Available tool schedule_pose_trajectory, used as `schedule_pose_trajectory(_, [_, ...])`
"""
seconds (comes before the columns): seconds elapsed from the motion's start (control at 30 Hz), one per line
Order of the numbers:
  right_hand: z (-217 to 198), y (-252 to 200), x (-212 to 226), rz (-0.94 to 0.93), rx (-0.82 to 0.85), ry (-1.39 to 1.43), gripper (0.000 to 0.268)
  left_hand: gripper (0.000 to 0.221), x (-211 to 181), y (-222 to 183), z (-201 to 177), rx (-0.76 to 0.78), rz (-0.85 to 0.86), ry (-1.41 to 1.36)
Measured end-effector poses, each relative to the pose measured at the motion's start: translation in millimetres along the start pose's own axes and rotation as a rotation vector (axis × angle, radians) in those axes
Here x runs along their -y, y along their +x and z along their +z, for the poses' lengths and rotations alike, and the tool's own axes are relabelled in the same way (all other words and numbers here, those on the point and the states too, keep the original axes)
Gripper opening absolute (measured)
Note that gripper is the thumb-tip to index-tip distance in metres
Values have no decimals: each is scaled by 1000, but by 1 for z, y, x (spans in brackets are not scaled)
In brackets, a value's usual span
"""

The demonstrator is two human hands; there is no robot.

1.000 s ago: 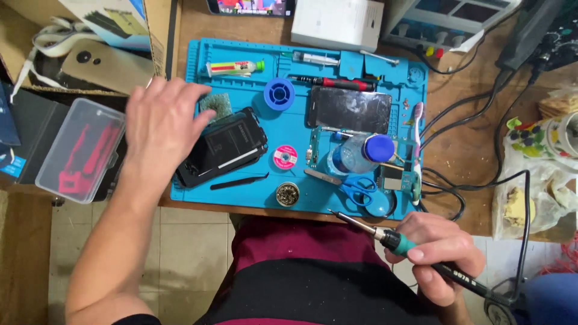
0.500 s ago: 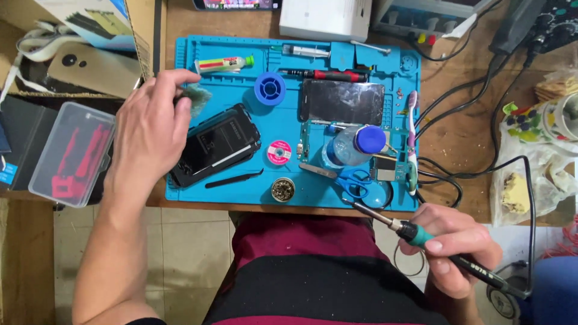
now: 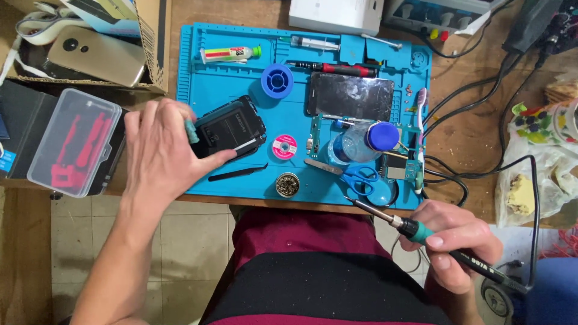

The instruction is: Soldering and cleaning electronic components on a mobile phone frame at a repair workstation.

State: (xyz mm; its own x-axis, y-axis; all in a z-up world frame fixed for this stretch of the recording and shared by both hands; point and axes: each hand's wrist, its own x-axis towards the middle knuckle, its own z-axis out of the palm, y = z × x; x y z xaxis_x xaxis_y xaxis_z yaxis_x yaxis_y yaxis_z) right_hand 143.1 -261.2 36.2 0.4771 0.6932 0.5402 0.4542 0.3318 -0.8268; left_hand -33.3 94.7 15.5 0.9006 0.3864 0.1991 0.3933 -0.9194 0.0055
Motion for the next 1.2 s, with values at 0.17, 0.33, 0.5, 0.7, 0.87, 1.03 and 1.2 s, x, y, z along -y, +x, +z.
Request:
schedule_pose_trajectory(0.17, [2, 1, -1, 33, -16, 18, 11, 72, -11, 10, -1, 86, 29, -146])
schedule_pose_trajectory(0.33, [-3, -2, -5, 3, 16, 28, 12, 83, -18, 13, 1, 138, 51, -172])
schedule_pose_trajectory(0.5, [1, 5, 0, -3, 30, 13, 11, 72, -14, 12, 9, 94, 44, -114])
schedule_pose_trajectory(0.7, [7, 9, 1, -39, 57, 6, 11, 70, -6, 15, 13, 35, 57, -35])
schedule_pose_trajectory(0.87, [8, 7, 0, -19, 58, 4, 11, 73, 5, 20, 15, 15, 39, 19])
schedule_pose_trajectory(1.03, [13, 9, -1, -34, 31, 5, 10, 73, 5, 29, 20, -67, -8, 54])
schedule_pose_trajectory(1.2, [8, 9, -3, -99, 10, 8, 9, 74, -8, 31, 2, -162, 14, -55])
